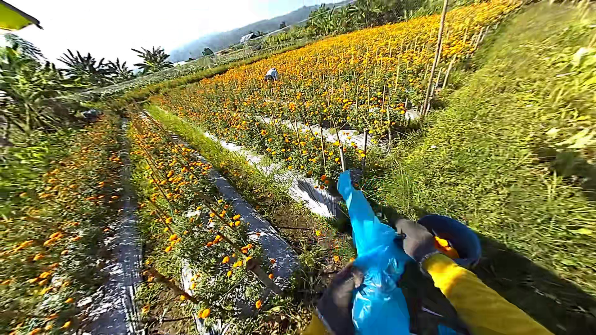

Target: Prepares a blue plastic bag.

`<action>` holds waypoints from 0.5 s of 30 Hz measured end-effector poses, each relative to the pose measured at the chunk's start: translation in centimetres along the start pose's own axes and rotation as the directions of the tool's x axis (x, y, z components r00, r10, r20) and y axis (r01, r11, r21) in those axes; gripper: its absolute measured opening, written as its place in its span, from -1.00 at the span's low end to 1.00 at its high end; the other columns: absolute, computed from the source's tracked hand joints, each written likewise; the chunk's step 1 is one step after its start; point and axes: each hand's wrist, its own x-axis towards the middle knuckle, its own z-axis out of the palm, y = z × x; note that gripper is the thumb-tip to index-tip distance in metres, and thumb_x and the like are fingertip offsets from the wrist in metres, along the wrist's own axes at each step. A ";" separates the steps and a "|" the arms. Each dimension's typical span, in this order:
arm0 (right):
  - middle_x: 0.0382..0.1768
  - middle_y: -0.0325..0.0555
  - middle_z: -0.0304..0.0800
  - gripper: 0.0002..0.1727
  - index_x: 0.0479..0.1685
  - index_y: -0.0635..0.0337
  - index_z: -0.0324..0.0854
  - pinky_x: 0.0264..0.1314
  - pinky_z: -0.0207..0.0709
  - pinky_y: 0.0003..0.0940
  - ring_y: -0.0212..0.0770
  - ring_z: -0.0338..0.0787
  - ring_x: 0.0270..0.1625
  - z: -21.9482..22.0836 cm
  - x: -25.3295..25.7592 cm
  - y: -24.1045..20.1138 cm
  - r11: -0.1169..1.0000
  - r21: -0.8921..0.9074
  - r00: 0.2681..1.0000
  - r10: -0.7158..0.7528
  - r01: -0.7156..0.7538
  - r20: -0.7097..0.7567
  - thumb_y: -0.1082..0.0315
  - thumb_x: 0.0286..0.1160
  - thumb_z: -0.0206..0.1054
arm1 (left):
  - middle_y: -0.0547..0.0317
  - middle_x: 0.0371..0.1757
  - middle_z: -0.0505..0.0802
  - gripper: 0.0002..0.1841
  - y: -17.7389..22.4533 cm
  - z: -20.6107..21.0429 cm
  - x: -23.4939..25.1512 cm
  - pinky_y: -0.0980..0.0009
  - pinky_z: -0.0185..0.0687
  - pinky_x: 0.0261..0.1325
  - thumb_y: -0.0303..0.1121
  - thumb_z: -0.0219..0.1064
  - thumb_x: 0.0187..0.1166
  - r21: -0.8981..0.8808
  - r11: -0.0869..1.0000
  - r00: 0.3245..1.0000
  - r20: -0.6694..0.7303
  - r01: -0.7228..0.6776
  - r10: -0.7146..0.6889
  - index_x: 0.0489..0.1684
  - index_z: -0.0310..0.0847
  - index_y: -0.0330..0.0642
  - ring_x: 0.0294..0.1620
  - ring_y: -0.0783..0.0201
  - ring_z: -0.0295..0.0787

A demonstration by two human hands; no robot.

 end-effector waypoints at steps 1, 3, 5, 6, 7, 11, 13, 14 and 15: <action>0.31 0.33 0.74 -0.59 0.36 0.20 0.66 0.41 0.50 0.42 0.35 0.69 0.41 0.3 1.0 1.4 0.998 0.024 0.998 0.066 -0.066 0.016 0.41 0.52 0.30 | 0.31 -0.01 0.89 -0.68 -0.2 -0.2 -0.2 0.46 0.71 0.25 -0.40 -0.05 0.79 -0.023 0.999 1.000 0.006 -0.027 0.027 0.14 0.69 -0.15 0.06 0.52 0.79; 0.36 0.28 0.72 -0.58 0.44 0.11 0.61 0.46 0.49 0.39 0.32 0.67 0.47 0.4 1.7 3.5 0.984 0.050 0.985 0.170 -0.170 -0.008 0.40 0.62 0.21 | 0.28 0.03 0.84 -0.67 0.8 -1.4 -0.4 0.58 0.64 0.28 -0.48 -0.07 0.81 0.184 0.983 1.000 0.018 0.009 -0.012 0.28 0.59 -0.33 0.09 0.61 0.73; 0.32 0.27 0.75 -0.61 0.36 0.06 0.68 0.46 0.47 0.41 0.31 0.68 0.44 0.3 2.3 5.9 0.964 0.185 0.971 0.213 -0.191 -0.107 0.41 0.58 0.26 | 0.27 0.08 0.80 -0.59 2.2 -2.9 -0.7 0.60 0.63 0.22 -0.53 0.12 0.66 0.436 0.893 0.986 0.067 0.110 -0.154 0.49 0.45 -0.38 0.05 0.64 0.70; 0.29 0.29 0.76 -0.63 0.34 0.10 0.70 0.46 0.47 0.40 0.30 0.69 0.42 0.0 2.5 7.1 0.951 0.268 0.969 0.196 -0.152 -0.148 0.41 0.59 0.25 | 0.24 0.09 0.83 -0.50 2.5 -3.6 -0.8 0.48 0.71 0.20 -0.49 0.31 0.51 0.512 0.843 0.971 0.064 0.165 -0.228 0.49 0.46 -0.31 0.04 0.54 0.76; 0.23 0.29 0.78 -0.66 0.31 0.15 0.70 0.42 0.51 0.36 0.26 0.73 0.35 -0.7 2.4 8.3 0.934 0.345 0.975 0.157 -0.094 -0.160 0.39 0.63 0.22 | 0.19 0.04 0.87 -0.45 2.6 -4.2 -0.6 0.32 0.78 0.14 -0.42 0.51 0.33 0.610 0.756 0.955 -0.002 0.236 -0.297 0.39 0.55 -0.22 -0.01 0.39 0.81; -0.15 -0.08 0.79 -0.77 0.18 0.19 0.59 -0.04 0.72 -0.24 -0.28 0.79 -0.13 -4.6 -0.7 8.6 0.666 0.743 0.990 -0.140 0.070 0.033 0.52 0.63 0.22 | 0.05 -0.05 0.89 -0.56 0.1 -8.9 0.9 -0.14 0.70 0.18 -0.03 0.61 0.30 0.851 0.281 0.896 -0.416 0.443 -0.152 0.05 0.76 -0.05 0.03 0.03 0.84; -0.16 -0.24 0.80 -0.75 0.15 0.13 0.59 -0.04 0.74 -0.42 -0.44 0.79 -0.13 -5.0 -2.8 7.1 0.480 0.873 0.954 -0.293 0.083 0.070 0.53 0.60 0.16 | 0.03 0.08 0.89 -0.59 0.0 -11.1 1.0 -0.15 0.61 0.35 0.00 0.53 0.44 0.844 0.219 0.867 -0.497 0.490 -0.026 0.09 0.80 -0.07 0.20 0.01 0.81; -0.04 -0.21 0.81 -0.69 0.26 0.16 0.58 0.08 0.72 -0.43 -0.45 0.79 -0.02 -5.3 -3.5 6.5 0.499 0.862 0.938 -0.333 0.089 0.096 0.52 0.62 0.14 | 0.01 0.17 0.87 -0.62 0.3 -11.7 1.0 -0.13 0.56 0.44 -0.06 0.50 0.51 0.824 0.248 0.851 -0.525 0.509 -0.003 0.15 0.80 -0.09 0.29 0.00 0.77; 0.07 -0.14 0.78 -0.65 0.36 0.22 0.52 0.20 0.65 -0.43 -0.43 0.75 0.08 -5.9 -4.0 5.7 0.582 0.809 0.932 -0.332 0.080 0.147 0.54 0.65 0.12 | 0.01 0.21 0.87 -0.63 0.4 -12.2 0.9 -0.09 0.54 0.49 -0.11 0.48 0.55 0.787 0.328 0.831 -0.556 0.522 0.012 0.19 0.79 -0.11 0.33 0.03 0.76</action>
